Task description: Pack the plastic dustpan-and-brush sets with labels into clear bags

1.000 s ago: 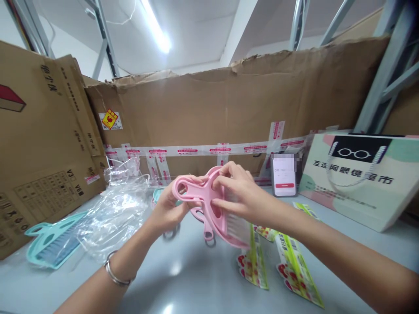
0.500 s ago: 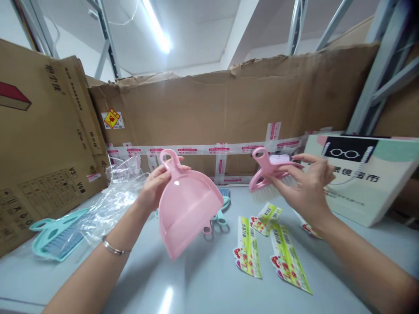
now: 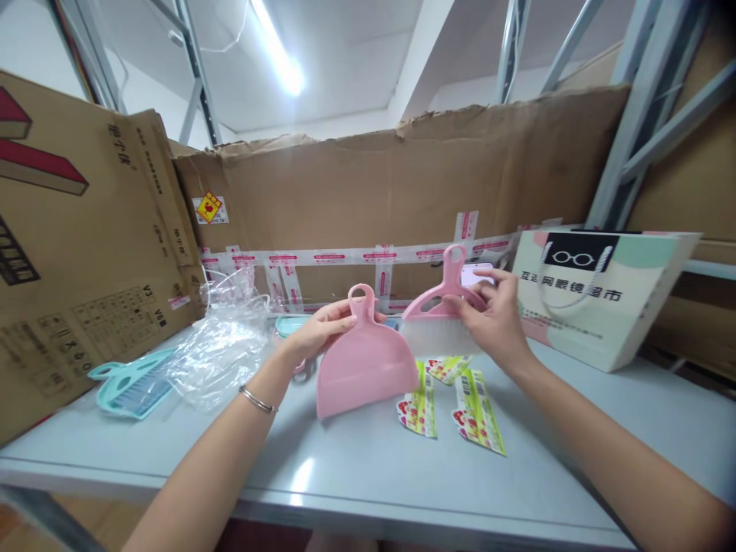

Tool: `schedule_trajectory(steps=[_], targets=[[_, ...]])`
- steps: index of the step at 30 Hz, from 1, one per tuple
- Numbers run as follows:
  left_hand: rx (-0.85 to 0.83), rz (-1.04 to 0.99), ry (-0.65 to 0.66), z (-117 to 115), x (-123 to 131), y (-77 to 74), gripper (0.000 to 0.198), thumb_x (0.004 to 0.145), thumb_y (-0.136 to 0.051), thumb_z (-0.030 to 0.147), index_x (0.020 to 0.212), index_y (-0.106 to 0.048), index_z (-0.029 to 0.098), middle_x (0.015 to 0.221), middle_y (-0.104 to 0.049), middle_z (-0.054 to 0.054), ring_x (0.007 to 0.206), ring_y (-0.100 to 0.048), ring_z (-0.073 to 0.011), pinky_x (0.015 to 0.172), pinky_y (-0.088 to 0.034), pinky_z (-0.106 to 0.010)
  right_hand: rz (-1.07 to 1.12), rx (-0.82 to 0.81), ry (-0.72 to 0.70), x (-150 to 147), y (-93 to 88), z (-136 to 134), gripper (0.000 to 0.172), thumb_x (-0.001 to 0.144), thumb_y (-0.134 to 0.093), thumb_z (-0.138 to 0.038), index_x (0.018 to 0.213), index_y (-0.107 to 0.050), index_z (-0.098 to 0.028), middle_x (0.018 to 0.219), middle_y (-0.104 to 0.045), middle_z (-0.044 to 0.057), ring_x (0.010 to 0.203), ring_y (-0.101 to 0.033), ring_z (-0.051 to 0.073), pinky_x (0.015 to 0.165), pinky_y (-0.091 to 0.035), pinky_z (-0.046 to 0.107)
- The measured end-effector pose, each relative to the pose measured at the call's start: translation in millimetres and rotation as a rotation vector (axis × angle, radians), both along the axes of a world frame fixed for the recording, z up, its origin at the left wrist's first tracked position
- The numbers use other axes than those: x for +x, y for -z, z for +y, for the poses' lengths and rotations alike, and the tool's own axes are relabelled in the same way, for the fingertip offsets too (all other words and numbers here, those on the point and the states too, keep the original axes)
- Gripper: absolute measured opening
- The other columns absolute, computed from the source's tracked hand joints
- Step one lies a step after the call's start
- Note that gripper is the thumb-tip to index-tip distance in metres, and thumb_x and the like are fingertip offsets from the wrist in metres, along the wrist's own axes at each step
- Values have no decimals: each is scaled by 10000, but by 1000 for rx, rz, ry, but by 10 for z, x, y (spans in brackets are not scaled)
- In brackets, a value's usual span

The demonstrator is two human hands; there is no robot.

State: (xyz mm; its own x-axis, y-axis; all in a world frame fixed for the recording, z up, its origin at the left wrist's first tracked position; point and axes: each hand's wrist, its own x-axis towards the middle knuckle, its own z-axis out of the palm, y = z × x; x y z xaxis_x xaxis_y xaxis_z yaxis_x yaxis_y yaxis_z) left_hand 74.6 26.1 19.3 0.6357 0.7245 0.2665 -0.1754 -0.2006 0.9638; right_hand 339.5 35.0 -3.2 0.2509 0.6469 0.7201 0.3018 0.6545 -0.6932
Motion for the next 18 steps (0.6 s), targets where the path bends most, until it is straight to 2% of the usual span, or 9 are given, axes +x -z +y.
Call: schedule_trajectory(steps=[3, 5, 9, 13, 15, 18], targets=[[16, 15, -43, -73, 1, 15, 431, 785, -591, 322, 1190, -540, 184, 1167, -601, -130, 1015, -587, -242, 836, -451, -329, 26, -64, -107, -98, -113, -70, 249, 698, -629, -430, 840, -547, -244, 664, -507, -29, 591, -485, 128, 581, -413, 274], [33, 15, -65, -107, -2, 27, 433, 787, -588, 337, 1188, -541, 182, 1151, -611, -131, 1001, -594, -247, 818, -459, -326, 35, -79, -130, -126, -217, -129, 219, 707, -612, -440, 770, -577, -233, 671, -523, -16, 584, -482, 126, 565, -412, 275], [58, -11, -105, -127, -8, 69, 412, 790, -586, 337, 1173, -547, 191, 1120, -630, -113, 1003, -594, -242, 831, -456, -324, 179, 66, -134, -102, -512, -219, 165, 709, -625, -408, 753, -580, -255, 651, -526, -19, 572, -474, 123, 560, -405, 278], [87, -24, -160, -127, -21, 113, 410, 797, -575, 341, 1178, -545, 194, 1114, -632, -102, 1034, -577, -238, 857, -448, -326, 296, 93, -358, -104, -756, -285, 176, 700, -619, -388, 839, -591, -284, 795, -592, -19, 612, -522, 117, 567, -409, 275], [108, -15, -202, -130, -29, 127, 435, 792, -577, 352, 1199, -532, 204, 1131, -623, -96, 1033, -574, -234, 865, -444, -329, 246, 27, -448, -163, -752, -341, 221, 698, -605, -394, 893, -595, -290, 787, -595, -24, 601, -529, 113, 542, -407, 262], [152, 12, -242, -122, -33, 140, 458, 792, -572, 364, 1220, -517, 212, 1171, -600, -96, 1055, -557, -238, 874, -435, -334, 96, -132, -575, -335, -555, -417, 254, 669, -639, -384, 886, -588, -262, 689, -583, -26, 562, -523, 111, 507, -410, 245]])
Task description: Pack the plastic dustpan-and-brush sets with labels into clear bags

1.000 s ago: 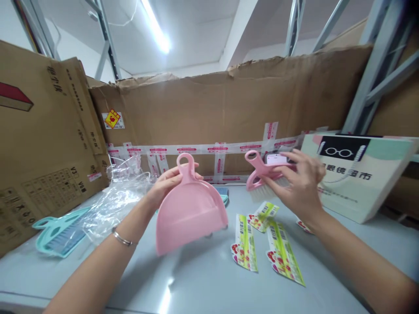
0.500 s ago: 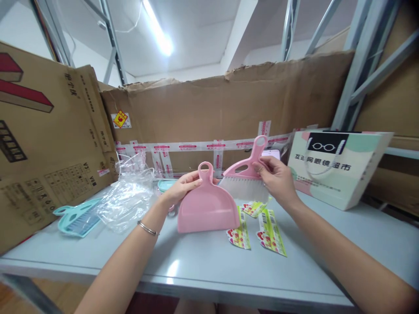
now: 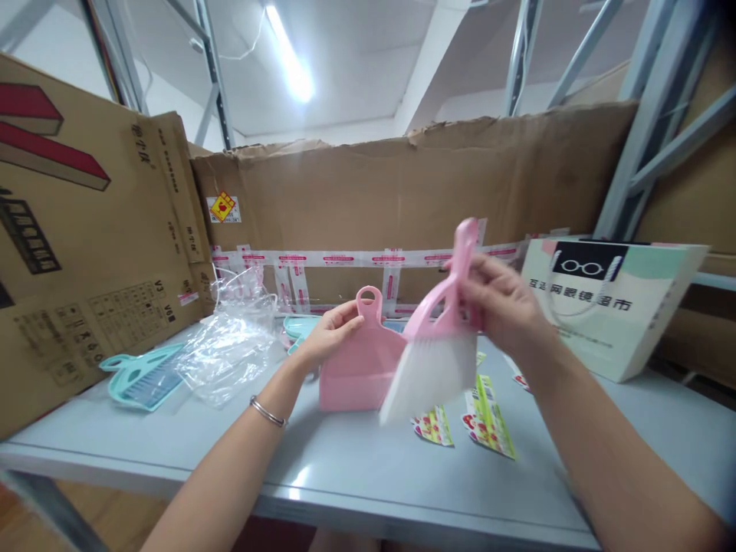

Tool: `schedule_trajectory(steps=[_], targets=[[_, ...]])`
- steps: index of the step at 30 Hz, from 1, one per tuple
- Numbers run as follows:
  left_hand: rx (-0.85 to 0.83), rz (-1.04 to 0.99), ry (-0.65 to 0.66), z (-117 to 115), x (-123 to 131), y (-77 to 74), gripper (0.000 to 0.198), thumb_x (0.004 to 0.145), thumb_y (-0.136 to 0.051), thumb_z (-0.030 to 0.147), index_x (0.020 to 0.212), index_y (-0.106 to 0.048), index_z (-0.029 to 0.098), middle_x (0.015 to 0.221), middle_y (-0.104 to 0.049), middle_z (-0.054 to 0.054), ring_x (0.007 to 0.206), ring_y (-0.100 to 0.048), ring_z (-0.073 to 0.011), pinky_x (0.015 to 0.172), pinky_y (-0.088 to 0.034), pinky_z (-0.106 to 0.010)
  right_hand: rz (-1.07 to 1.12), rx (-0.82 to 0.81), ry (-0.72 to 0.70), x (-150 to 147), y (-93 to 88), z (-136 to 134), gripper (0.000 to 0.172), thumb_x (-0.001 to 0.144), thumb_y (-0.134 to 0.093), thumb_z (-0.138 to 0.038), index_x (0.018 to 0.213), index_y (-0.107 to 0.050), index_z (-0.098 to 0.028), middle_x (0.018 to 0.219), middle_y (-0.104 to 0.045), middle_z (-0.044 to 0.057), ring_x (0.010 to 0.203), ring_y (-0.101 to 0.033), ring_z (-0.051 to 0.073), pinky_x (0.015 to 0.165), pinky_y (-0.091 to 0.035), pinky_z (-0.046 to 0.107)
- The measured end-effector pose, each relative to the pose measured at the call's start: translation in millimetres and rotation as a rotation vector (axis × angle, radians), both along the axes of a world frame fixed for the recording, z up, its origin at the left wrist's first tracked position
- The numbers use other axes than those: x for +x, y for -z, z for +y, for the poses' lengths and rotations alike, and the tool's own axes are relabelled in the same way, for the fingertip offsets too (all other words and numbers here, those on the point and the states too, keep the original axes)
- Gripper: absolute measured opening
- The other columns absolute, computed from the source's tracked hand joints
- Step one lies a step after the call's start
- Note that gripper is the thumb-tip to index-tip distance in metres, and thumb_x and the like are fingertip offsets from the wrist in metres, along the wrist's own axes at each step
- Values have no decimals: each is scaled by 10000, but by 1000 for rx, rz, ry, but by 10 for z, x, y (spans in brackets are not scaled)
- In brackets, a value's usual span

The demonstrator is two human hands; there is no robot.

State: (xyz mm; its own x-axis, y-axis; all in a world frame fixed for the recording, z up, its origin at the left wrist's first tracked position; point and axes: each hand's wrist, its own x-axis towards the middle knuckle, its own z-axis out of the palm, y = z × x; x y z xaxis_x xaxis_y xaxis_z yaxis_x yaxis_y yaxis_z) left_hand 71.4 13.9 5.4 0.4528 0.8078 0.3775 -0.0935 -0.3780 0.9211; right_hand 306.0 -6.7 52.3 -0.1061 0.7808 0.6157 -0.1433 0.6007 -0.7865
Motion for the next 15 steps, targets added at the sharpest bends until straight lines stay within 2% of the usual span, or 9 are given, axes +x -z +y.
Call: schedule_trajectory(steps=[3, 6, 9, 12, 15], targets=[[51, 23, -58, 25, 15, 8, 434, 790, -572, 364, 1192, -537, 204, 1188, -589, -92, 1110, -516, -250, 884, -424, -329, -167, -119, -108, -237, 296, -11, 248, 668, -650, -399, 810, -549, -222, 642, -580, -25, 519, -513, 106, 478, -416, 239], [91, 53, -134, 44, 37, 12, 384, 783, -578, 364, 1123, -575, 186, 1146, -609, -86, 1080, -530, -250, 875, -425, -330, -180, -147, -109, -446, 513, 12, 266, 723, -588, -452, 813, -521, -210, 593, -542, -42, 475, -477, 91, 470, -419, 236], [119, 86, -187, 39, 54, 9, 355, 781, -576, 362, 1077, -593, 167, 1095, -627, -88, 1017, -558, -239, 857, -430, -332, -231, -32, 59, -561, 598, 11, 243, 779, -532, -434, 870, -553, -209, 656, -570, -17, 546, -502, 109, 535, -434, 253], [138, 98, -206, 17, 67, 3, 355, 779, -577, 356, 1072, -593, 156, 1080, -629, -94, 993, -564, -229, 848, -432, -326, -318, 178, 305, -607, 619, 5, 167, 798, -527, -363, 820, -588, -210, 772, -578, 23, 699, -524, 151, 651, -434, 295], [150, 100, -200, -7, 82, -1, 364, 781, -573, 356, 1084, -585, 155, 1075, -625, -95, 973, -567, -217, 820, -443, -312, -328, 317, 450, -638, 647, 25, 107, 794, -544, -313, 787, -580, -212, 804, -538, 35, 789, -506, 179, 728, -417, 329]])
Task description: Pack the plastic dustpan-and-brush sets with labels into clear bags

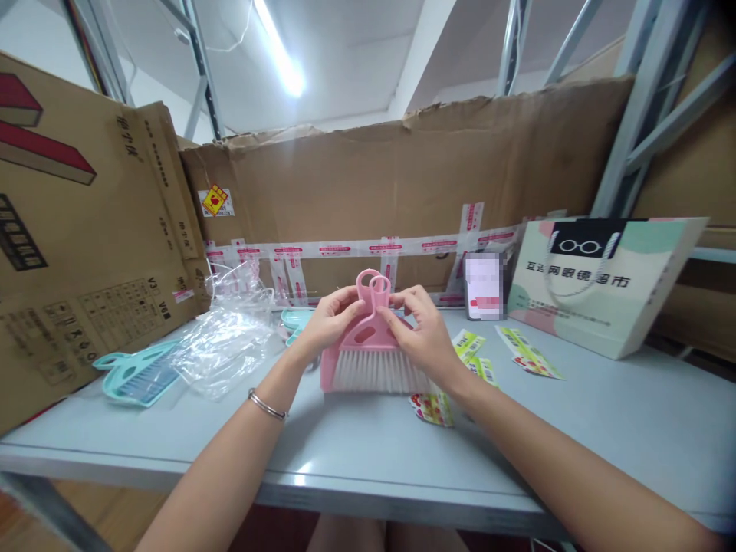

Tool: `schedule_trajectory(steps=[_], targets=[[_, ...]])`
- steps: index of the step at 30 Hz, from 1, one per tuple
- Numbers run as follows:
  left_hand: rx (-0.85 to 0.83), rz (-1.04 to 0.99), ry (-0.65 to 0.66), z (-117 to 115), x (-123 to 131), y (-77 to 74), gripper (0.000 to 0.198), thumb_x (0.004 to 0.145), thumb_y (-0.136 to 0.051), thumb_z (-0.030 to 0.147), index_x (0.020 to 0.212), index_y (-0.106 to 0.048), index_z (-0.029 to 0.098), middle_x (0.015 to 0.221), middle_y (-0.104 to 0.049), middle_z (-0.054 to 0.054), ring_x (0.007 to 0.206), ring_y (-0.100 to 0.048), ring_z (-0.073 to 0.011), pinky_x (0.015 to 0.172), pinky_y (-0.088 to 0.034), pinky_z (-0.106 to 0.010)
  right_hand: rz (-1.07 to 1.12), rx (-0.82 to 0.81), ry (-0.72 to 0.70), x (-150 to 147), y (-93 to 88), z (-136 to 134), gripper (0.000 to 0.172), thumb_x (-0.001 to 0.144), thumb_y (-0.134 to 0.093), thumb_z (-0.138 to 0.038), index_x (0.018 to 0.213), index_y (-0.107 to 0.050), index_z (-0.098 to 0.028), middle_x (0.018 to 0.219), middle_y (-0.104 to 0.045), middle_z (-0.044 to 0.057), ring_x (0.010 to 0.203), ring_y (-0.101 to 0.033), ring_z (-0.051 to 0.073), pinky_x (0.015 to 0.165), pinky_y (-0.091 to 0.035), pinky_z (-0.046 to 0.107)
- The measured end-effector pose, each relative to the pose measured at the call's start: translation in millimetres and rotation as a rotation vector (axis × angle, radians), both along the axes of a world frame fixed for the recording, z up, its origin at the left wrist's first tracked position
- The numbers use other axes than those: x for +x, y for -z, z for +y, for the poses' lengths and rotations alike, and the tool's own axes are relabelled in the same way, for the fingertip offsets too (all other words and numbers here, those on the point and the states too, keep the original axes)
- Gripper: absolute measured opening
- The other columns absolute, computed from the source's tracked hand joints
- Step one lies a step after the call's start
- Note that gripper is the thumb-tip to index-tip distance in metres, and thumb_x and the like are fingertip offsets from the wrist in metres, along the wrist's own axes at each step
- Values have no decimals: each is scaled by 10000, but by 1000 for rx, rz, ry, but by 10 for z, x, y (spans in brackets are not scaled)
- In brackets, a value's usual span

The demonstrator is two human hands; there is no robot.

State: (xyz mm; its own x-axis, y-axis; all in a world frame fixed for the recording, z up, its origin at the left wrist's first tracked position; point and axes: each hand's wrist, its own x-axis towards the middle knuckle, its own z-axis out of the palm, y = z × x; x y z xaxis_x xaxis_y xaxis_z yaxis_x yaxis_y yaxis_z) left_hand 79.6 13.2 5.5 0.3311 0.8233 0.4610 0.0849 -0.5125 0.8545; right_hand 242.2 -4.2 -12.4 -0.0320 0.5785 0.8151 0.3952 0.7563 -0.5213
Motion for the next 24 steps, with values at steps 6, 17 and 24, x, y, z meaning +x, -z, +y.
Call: schedule_trajectory(steps=[6, 17, 24], targets=[[43, 9, 4, -46, 17, 0, 372, 806, -528, 385, 1108, -576, 172, 1043, -623, -73, 924, -567, -189, 750, -469, -280, 67, 52, 16, -103, 50, 19, 88, 821, -526, -299, 830, -547, -214, 815, -528, 31, 803, -500, 177, 736, -419, 324], [237, 101, -4, -12, 40, 50, 465, 806, -536, 333, 1220, -501, 124, 1123, -607, -124, 1021, -553, -231, 868, -443, -325, 162, 91, 36, -195, 34, 87, 110, 791, -565, -284, 811, -489, -207, 800, -533, 15, 740, -520, 145, 669, -453, 292], [216, 91, -32, 13, 47, 50, 376, 780, -560, 269, 1128, -533, 131, 1078, -619, -112, 970, -575, -201, 846, -447, -308, 272, -194, -122, -148, 58, 161, 332, 715, -624, -357, 985, -515, -197, 833, -618, 27, 750, -585, 166, 613, -499, 292]])
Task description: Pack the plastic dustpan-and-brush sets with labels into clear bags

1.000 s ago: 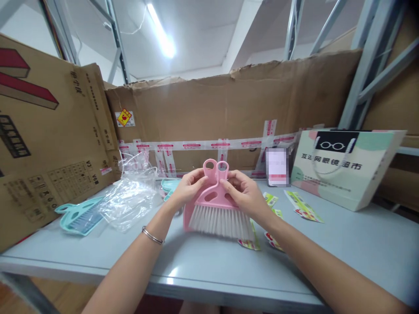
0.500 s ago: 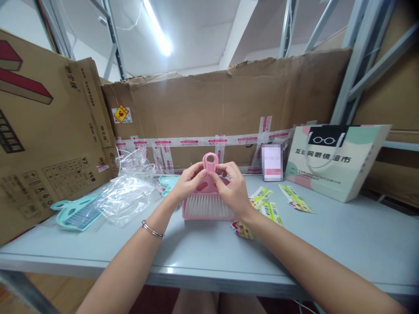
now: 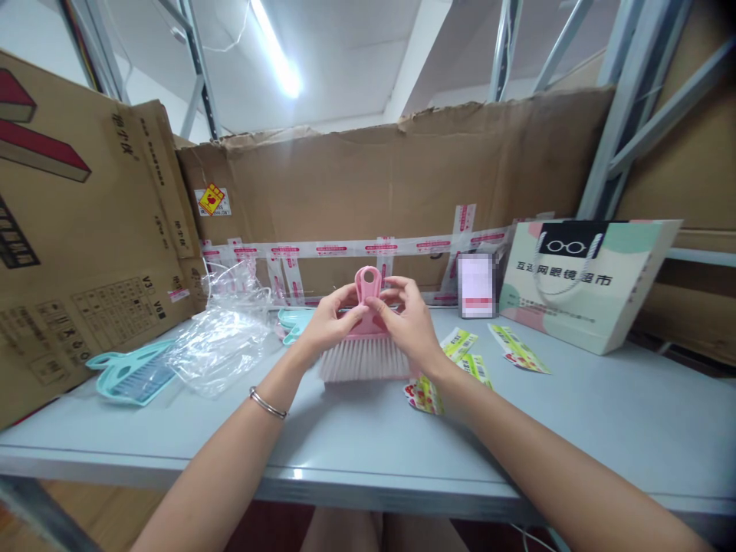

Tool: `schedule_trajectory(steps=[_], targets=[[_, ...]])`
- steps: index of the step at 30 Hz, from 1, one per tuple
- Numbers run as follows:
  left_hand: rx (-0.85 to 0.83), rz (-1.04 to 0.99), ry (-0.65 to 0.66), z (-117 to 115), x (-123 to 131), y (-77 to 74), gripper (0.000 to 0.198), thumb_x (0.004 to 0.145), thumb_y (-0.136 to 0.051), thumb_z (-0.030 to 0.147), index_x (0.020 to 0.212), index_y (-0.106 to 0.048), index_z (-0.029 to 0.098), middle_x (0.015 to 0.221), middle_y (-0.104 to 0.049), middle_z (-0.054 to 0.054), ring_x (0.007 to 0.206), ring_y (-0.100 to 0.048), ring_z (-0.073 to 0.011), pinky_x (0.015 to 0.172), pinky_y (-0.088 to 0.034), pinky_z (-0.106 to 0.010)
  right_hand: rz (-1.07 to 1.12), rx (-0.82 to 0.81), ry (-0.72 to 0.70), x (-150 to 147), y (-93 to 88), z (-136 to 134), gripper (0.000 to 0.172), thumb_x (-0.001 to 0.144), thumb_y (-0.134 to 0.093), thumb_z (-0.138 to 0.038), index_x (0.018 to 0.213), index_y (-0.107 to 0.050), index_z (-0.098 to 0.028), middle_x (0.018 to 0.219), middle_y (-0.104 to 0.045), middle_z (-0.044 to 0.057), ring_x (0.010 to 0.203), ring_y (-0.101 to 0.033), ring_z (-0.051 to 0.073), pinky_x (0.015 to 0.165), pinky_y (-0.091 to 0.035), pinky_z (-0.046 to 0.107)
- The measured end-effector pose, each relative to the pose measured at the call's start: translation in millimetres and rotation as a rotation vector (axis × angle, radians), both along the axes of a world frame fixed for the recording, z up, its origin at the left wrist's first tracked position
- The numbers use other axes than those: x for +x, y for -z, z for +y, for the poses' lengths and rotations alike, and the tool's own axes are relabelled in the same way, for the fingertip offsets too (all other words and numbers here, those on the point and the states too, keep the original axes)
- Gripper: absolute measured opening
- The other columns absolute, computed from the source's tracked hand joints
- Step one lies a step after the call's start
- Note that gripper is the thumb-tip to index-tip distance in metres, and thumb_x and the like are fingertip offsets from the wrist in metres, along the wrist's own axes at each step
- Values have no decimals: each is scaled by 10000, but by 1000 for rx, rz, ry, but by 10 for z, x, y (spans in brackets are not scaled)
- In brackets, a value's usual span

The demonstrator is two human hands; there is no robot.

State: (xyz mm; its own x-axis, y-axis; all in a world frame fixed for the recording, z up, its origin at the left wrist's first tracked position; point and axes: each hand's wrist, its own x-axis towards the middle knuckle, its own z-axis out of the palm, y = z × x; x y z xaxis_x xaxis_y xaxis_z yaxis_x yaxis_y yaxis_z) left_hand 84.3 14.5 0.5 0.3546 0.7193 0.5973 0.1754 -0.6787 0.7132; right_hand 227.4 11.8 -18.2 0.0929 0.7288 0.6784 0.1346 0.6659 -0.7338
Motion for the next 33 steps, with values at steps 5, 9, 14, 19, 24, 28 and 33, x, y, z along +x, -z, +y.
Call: schedule_trajectory(steps=[5, 9, 14, 19, 24, 28, 33], targets=[[-29, 25, -103, 9, 20, -14, 261, 736, -596, 248, 965, -535, 139, 959, -613, -80, 892, -575, -173, 817, -446, -306, -59, -25, -74, 22, -8, 25, 247, 766, -553, -355, 919, -649, -187, 805, -677, 38, 689, -599, 168, 618, -509, 299], [-49, 9, -64, -9, 31, -17, 289, 754, -580, 269, 1013, -536, 147, 996, -613, -84, 860, -584, -161, 747, -458, -265, -32, -24, -74, 14, -21, 9, 257, 749, -568, -359, 903, -654, -172, 788, -682, 44, 660, -600, 165, 608, -517, 294], [7, -12, -160, -54, 42, -48, 290, 790, -529, 348, 949, -630, 127, 867, -653, -45, 770, -573, -150, 665, -438, -227, 34, -73, -121, 2, -37, -2, 289, 716, -602, -398, 888, -645, -169, 815, -682, 50, 692, -604, 163, 603, -525, 288], [46, 2, -248, -76, 52, -68, 274, 785, -521, 334, 864, -686, 129, 726, -640, 7, 683, -540, -128, 627, -409, -210, 151, -210, -193, -21, -63, 3, 348, 606, -681, -467, 762, -606, -166, 715, -654, 24, 646, -585, 146, 542, -517, 266], [49, -10, -268, -60, 64, -49, 286, 775, -524, 344, 858, -697, 132, 677, -626, 16, 661, -531, -127, 604, -406, -209, 134, -159, -139, -48, -70, 15, 341, 608, -679, -474, 734, -570, -176, 682, -630, 12, 625, -572, 143, 522, -504, 265], [21, -15, -264, -78, 65, -69, 302, 781, -517, 358, 875, -686, 126, 708, -630, -4, 679, -535, -136, 609, -426, -224, 106, -105, -116, -49, -30, 40, 280, 667, -643, -435, 749, -565, -180, 686, -633, 12, 608, -565, 138, 537, -498, 272], [-29, 182, -74, -77, -32, -101, 374, 768, -552, 341, 1085, -581, 144, 988, -629, -73, 865, -558, -179, 754, -444, -290, 110, -94, -103, -94, -16, 45, 248, 684, -631, -403, 763, -573, -175, 692, -643, 17, 608, -575, 139, 565, -491, 279]])
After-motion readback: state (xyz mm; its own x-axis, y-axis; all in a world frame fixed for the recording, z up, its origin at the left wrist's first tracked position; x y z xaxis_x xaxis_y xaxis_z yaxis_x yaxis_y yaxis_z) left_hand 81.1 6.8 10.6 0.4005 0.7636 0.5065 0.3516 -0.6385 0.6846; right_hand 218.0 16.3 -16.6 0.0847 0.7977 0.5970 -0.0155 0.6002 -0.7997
